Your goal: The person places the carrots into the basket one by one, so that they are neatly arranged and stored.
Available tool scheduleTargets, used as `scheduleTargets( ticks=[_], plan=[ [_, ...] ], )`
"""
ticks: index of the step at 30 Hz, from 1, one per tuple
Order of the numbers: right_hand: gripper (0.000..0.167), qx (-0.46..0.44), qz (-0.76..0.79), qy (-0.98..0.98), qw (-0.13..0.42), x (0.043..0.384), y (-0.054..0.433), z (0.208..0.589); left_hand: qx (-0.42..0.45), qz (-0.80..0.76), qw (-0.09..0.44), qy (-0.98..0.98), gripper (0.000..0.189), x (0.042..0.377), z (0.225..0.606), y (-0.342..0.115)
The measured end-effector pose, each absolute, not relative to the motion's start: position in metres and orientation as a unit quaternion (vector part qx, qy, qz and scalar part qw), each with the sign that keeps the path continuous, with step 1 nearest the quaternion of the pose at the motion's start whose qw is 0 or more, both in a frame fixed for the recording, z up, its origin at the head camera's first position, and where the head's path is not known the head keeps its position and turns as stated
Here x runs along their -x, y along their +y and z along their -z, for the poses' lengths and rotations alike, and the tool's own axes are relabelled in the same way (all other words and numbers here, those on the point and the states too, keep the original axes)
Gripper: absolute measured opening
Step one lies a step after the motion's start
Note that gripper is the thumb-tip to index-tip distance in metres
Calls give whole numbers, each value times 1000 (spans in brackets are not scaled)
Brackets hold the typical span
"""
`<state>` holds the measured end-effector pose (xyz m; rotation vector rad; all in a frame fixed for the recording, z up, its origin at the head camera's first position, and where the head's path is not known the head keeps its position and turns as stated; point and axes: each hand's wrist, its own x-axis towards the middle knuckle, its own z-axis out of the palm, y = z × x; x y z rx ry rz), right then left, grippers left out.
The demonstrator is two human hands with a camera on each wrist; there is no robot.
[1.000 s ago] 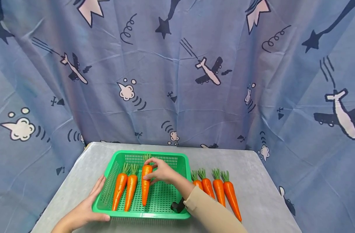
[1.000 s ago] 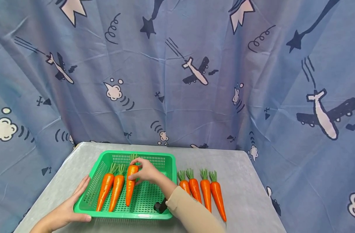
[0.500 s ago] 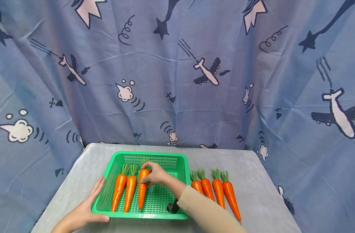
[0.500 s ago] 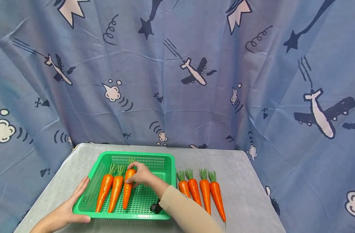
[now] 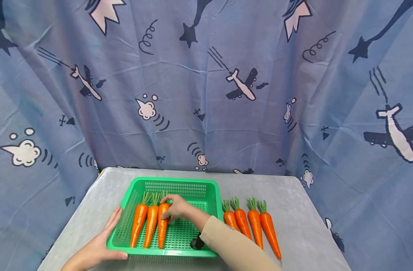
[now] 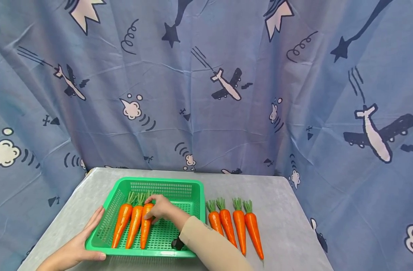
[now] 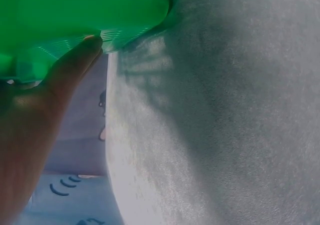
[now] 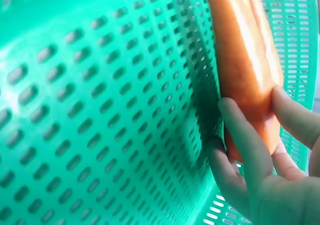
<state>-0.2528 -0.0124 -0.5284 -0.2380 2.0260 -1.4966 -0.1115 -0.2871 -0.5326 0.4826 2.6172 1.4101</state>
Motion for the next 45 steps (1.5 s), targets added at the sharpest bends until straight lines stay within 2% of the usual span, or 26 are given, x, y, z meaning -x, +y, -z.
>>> scheduleTargets(
  ticks=[12,24,32,45],
  plan=[
    [50,91,509,801,303,248,-12,527,-179,-501,62,844,122,112,533,-284],
    [53,92,501,813,281,248,-10,523,-172,-483,58,856,122,113,535,-285],
    [56,102,510,808,276,254,-2,505,-183,-463,47,866,120,111,532,-284],
    [54,142,508,809,259,252,7,485,-170,-479,75,858,117,112,531,-285]
  ],
)
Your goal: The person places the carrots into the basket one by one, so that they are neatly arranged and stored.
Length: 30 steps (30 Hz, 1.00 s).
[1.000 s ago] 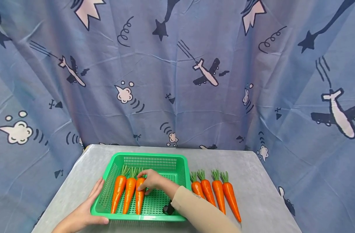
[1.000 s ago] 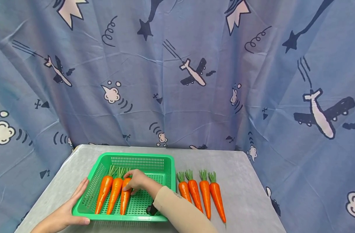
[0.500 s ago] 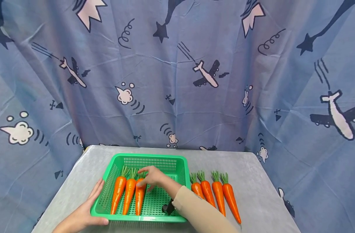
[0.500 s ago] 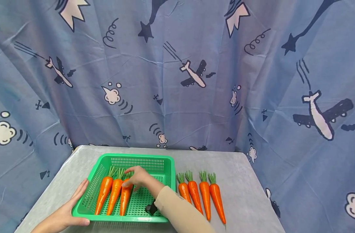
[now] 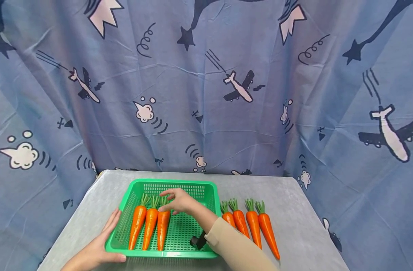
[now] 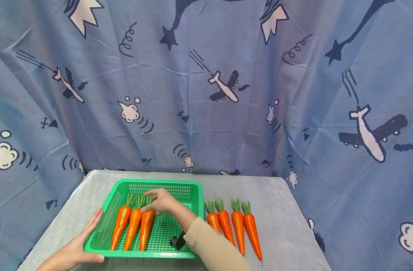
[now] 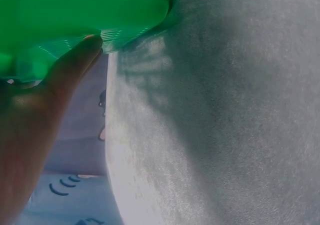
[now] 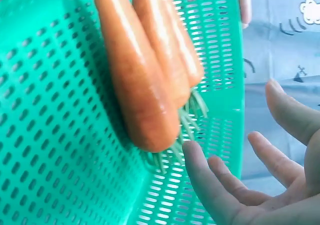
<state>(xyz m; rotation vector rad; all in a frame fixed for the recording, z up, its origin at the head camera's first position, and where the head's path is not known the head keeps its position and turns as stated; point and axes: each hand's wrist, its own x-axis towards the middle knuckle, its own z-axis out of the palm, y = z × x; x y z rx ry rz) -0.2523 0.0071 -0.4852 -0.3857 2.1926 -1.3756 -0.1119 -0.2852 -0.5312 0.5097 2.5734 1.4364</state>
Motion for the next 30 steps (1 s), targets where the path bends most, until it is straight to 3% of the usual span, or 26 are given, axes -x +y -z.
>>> scheduleTargets(
  ticks=[13,30],
  plan=[
    [49,156,564,775,238,238,29,453,-161,-484,94,855,116,112,530,-285],
    [51,182,563,784,187,233,57,450,-172,-474,76,860,117,113,530,-283]
  ],
)
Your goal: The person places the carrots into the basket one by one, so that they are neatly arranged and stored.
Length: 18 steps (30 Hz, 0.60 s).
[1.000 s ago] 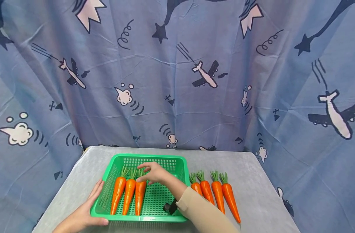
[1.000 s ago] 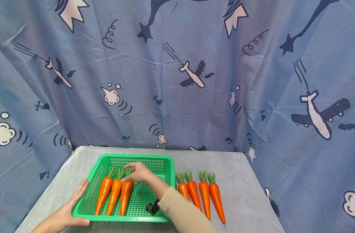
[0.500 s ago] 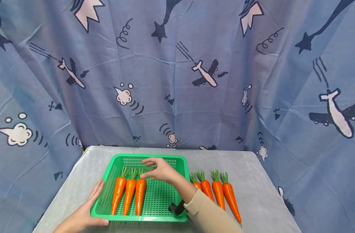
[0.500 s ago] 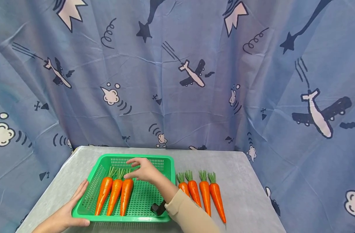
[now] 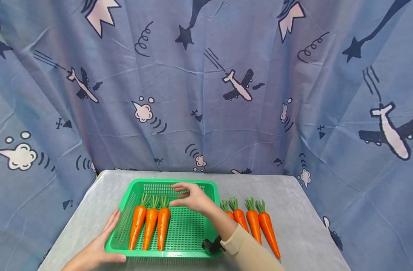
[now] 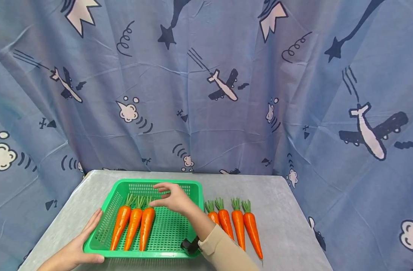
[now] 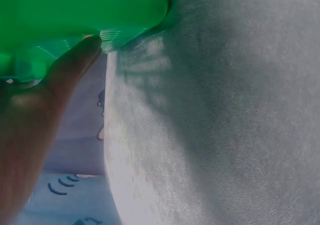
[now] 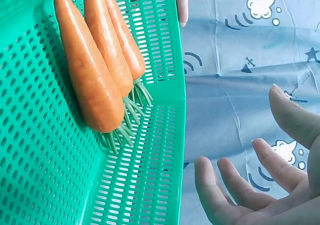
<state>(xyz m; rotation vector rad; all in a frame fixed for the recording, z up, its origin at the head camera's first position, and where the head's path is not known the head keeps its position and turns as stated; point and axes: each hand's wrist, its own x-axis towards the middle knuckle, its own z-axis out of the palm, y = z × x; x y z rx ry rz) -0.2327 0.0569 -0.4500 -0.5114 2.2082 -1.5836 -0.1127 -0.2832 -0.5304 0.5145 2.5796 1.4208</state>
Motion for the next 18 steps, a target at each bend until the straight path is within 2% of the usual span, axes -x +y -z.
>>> scheduleTargets(
  ticks=[11,18],
  plan=[
    [56,184,573,782,159,228,78,446,-163,-516,106,834,120,115,532,-285],
    [55,190,569,786,150,225,86,444,-177,-501,80,843,121,114,533,-284]
  ],
)
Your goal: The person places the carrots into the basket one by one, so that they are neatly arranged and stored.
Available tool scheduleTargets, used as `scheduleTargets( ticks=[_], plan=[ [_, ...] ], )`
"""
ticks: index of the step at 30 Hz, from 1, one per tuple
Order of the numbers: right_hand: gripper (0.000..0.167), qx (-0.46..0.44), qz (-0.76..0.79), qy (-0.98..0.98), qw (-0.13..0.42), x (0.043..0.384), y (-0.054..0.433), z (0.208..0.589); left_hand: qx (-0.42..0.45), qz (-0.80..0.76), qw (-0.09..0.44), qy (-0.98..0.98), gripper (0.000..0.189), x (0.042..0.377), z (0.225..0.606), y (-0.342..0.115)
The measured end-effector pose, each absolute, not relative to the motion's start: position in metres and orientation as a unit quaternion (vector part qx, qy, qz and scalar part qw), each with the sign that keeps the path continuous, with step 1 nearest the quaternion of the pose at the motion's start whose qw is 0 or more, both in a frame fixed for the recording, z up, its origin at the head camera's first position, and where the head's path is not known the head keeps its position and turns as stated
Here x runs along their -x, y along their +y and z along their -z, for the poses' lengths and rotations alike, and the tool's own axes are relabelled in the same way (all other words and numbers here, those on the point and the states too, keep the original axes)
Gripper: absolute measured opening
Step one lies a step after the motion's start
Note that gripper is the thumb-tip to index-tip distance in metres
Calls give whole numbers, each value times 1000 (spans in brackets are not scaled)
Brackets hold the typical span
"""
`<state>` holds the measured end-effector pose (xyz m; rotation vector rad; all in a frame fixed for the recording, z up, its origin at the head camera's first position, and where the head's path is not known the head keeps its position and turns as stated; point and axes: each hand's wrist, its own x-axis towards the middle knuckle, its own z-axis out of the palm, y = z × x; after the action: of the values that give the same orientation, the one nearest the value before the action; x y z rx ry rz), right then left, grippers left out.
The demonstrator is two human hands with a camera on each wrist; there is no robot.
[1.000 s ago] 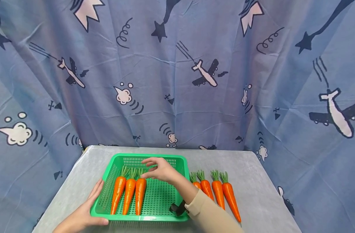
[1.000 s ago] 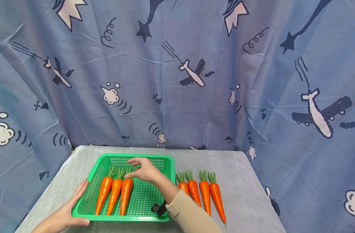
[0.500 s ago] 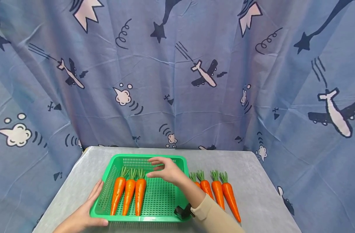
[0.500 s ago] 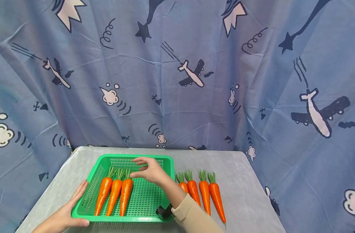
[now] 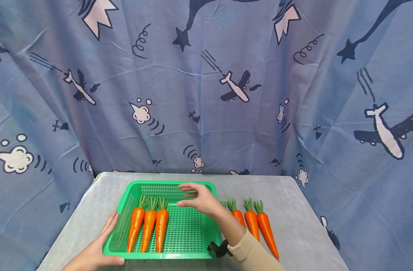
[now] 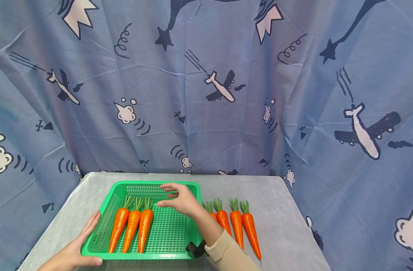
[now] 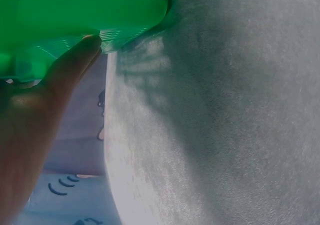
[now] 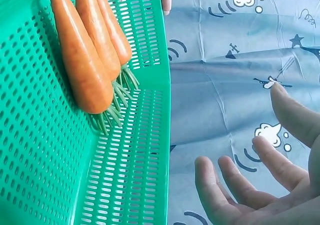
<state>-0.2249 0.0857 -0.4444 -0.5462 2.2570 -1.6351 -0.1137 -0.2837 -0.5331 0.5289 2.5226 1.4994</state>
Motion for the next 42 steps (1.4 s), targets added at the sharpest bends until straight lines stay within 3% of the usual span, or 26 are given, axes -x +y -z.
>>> scheduleTargets(
  ticks=[42],
  plan=[
    [59,149,597,781,106,223,153,446,-210,-523,43,825,125,110,537,-282]
  ],
)
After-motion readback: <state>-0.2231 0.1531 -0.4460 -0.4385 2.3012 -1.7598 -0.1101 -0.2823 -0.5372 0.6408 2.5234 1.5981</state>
